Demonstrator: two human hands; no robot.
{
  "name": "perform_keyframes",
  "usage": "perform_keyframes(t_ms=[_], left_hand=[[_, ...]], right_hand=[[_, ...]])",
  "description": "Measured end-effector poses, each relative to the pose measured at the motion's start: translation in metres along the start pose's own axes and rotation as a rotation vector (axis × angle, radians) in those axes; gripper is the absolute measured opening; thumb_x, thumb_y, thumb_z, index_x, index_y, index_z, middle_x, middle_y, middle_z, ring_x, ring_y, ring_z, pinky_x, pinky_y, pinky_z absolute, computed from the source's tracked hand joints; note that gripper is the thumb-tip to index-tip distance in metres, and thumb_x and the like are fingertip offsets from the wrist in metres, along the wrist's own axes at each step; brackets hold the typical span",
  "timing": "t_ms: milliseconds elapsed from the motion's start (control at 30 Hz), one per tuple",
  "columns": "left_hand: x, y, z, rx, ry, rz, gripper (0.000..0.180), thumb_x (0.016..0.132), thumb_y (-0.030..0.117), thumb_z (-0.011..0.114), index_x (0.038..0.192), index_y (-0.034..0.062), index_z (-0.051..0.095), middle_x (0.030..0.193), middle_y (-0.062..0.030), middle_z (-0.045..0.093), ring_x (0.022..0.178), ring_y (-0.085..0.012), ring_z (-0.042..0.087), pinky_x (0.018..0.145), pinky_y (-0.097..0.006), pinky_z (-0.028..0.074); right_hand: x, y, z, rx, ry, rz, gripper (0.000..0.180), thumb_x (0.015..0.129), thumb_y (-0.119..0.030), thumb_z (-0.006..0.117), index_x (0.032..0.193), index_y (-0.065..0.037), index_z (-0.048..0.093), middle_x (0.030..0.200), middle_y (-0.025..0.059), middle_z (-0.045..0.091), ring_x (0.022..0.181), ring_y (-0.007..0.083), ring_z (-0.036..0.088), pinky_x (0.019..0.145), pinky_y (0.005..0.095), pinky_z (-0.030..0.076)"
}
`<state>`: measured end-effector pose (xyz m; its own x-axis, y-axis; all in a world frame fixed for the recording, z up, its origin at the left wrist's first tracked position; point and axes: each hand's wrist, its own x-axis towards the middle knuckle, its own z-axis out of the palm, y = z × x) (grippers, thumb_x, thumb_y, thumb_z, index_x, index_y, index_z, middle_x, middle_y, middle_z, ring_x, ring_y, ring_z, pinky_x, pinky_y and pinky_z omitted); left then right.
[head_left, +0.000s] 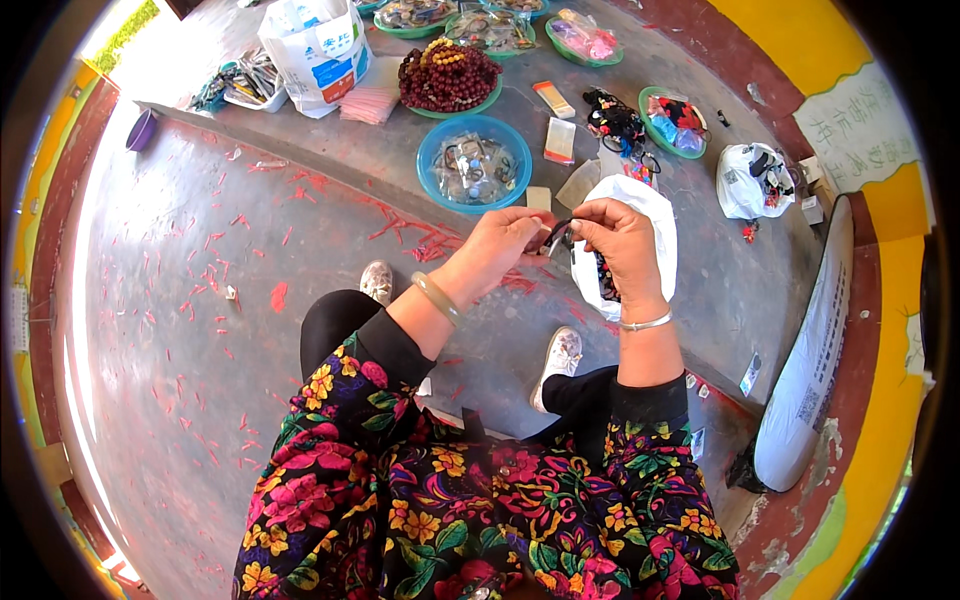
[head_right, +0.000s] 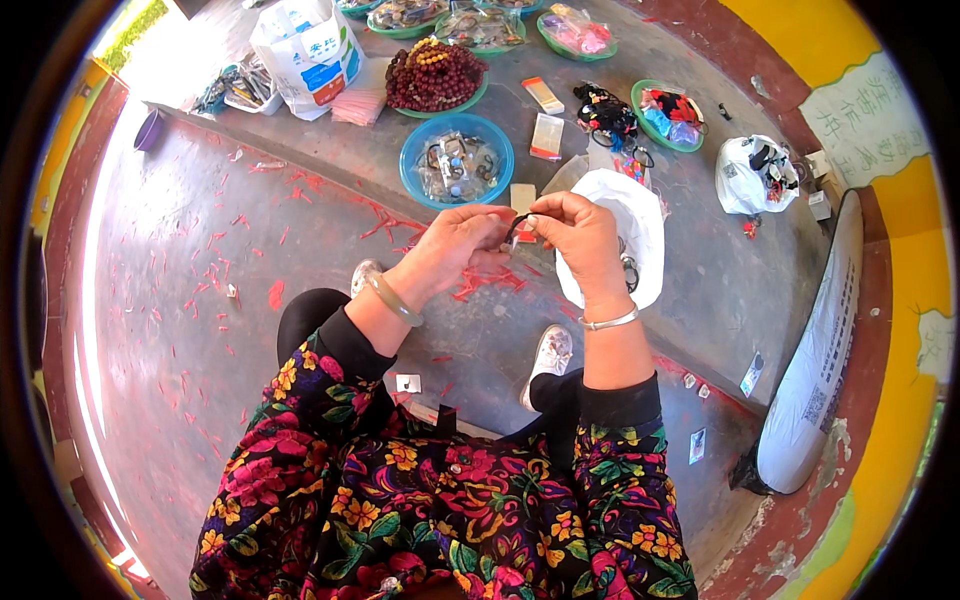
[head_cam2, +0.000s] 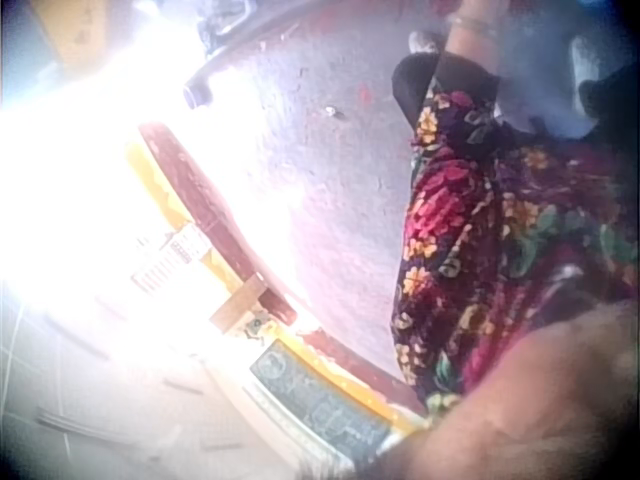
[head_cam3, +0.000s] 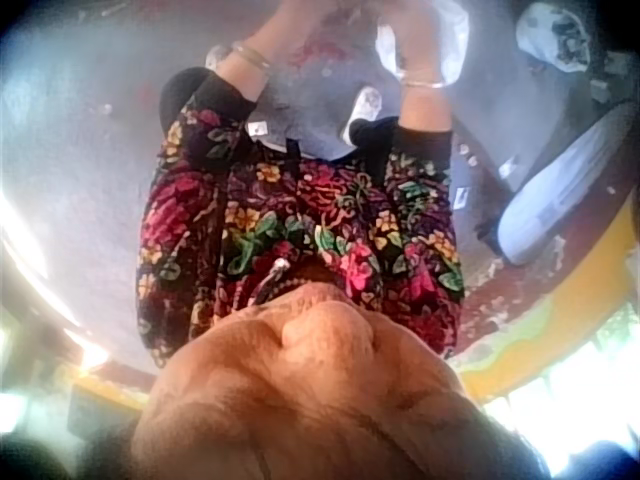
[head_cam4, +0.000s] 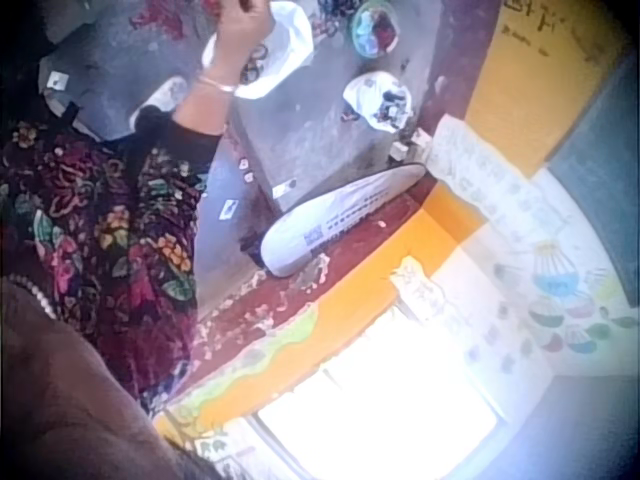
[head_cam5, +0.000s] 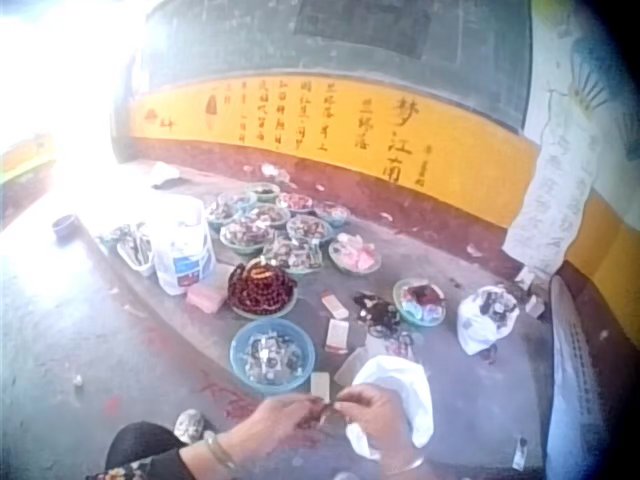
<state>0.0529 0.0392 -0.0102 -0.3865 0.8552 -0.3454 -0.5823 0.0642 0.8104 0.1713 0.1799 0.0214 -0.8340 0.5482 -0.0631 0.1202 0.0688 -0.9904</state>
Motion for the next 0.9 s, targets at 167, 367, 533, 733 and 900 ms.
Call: perform_keyframes(t_ms=[167, 367, 533, 733, 900], left_hand=[[0.004, -0.006, -0.001, 0.106, -0.095, 0.033, 0.031, 0.093, 0.013, 0.041, 0.117, -0.0040, 0.053, 0.092, -0.0052, 0.055, 0.083, -0.0116, 0.055, 0.074, -0.030, 0.054], [0.004, -0.009, -0.001, 0.127, -0.122, 0.046, 0.032, 0.093, 0.012, 0.040, 0.116, -0.0057, 0.052, 0.093, -0.0062, 0.055, 0.082, -0.0128, 0.055, 0.076, -0.030, 0.053], [0.002, -0.011, -0.001, 0.040, -0.130, 0.000, 0.033, 0.092, 0.010, 0.039, 0.117, -0.0082, 0.049, 0.100, -0.0110, 0.056, 0.090, -0.0170, 0.058, 0.077, -0.031, 0.053], [0.003, -0.008, 0.001, -0.091, -0.090, -0.032, 0.033, 0.092, 0.011, 0.040, 0.118, -0.0066, 0.049, 0.102, -0.0131, 0.057, 0.094, -0.0209, 0.059, 0.082, -0.034, 0.052], [0.004, -0.006, -0.003, -0.148, -0.053, 0.023, 0.031, 0.092, 0.011, 0.041, 0.116, -0.0058, 0.050, 0.103, -0.0130, 0.057, 0.096, -0.0216, 0.058, 0.084, -0.036, 0.051]], right_hand=[[-0.006, -0.008, 0.019, -0.423, 0.051, -0.404, 0.006, 0.075, -0.001, 0.063, 0.081, -0.003, 0.064, 0.073, 0.0053, 0.062, 0.065, 0.0169, 0.060, 0.060, 0.0266, 0.047], [-0.002, 0.005, 0.017, -0.751, -0.053, -0.587, 0.009, 0.071, -0.005, 0.062, 0.079, -0.005, 0.065, 0.075, 0.0057, 0.060, 0.074, 0.0251, 0.057, 0.065, 0.0340, 0.047], [-0.002, 0.002, 0.012, -0.782, -0.171, -0.565, 0.012, 0.070, -0.004, 0.061, 0.080, -0.005, 0.067, 0.080, 0.0052, 0.060, 0.082, 0.0255, 0.054, 0.071, 0.0346, 0.046], [-0.003, -0.003, 0.008, -0.675, -0.187, -0.509, 0.021, 0.070, -0.001, 0.059, 0.089, -0.006, 0.068, 0.091, 0.0076, 0.059, 0.093, 0.0271, 0.051, 0.082, 0.0353, 0.043], [-0.005, -0.010, 0.009, -0.534, -0.062, -0.409, 0.027, 0.072, -0.002, 0.062, 0.098, -0.009, 0.067, 0.113, 0.0105, 0.054, 0.112, 0.0279, 0.045, 0.096, 0.0368, 0.037]])
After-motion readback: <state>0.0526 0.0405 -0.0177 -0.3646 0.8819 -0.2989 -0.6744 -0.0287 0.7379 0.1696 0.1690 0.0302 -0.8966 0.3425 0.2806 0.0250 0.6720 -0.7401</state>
